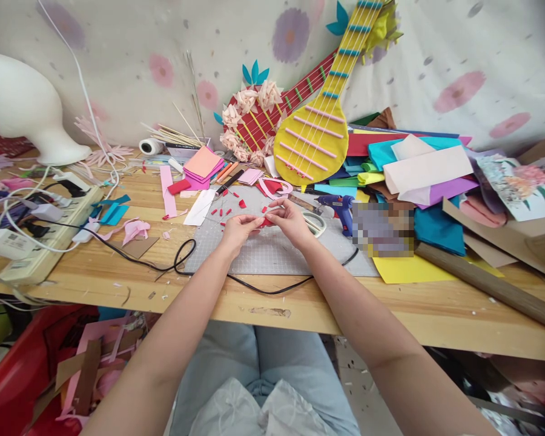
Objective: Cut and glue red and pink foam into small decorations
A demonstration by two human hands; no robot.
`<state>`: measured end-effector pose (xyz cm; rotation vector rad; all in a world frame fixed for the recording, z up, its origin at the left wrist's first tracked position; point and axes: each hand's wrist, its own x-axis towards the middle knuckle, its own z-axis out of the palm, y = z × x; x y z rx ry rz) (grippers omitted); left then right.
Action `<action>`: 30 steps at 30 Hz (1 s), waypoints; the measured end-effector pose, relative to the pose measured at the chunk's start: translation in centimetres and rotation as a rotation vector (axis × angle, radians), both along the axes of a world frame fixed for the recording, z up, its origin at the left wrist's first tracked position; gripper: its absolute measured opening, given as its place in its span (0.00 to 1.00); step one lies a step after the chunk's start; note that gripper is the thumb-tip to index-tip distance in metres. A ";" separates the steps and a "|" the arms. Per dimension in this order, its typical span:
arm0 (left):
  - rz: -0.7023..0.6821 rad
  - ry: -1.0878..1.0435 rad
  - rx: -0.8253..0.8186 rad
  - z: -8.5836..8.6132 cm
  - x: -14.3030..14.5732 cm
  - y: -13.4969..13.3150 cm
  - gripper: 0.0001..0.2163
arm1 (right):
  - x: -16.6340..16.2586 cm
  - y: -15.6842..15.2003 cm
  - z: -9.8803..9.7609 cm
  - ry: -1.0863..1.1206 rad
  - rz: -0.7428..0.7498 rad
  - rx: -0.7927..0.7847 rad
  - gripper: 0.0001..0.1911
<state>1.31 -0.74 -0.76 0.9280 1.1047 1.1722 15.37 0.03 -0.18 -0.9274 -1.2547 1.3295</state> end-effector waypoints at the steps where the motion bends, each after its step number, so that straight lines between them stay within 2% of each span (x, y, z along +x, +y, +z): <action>1: -0.001 0.000 0.001 0.0 0.0 0.0 0.16 | 0.0 0.0 0.0 0.010 0.010 -0.005 0.19; 13: 0.036 -0.055 0.004 0.1 0.0 0.0 0.16 | -0.2 -0.1 -0.1 0.069 0.031 -0.067 0.21; 17: 0.062 -0.067 0.018 -0.1 0.0 0.2 0.15 | -0.5 -0.1 -0.3 0.041 -0.014 -0.044 0.20; 24: 0.177 -0.066 0.135 -0.9 0.1 0.8 0.12 | -1.4 0.0 -1.6 -0.106 -0.037 0.019 0.21; 30: 0.194 -0.017 0.201 -1.1 0.4 0.9 0.11 | -2.1 0.3 -2.4 -0.080 -0.101 0.015 0.21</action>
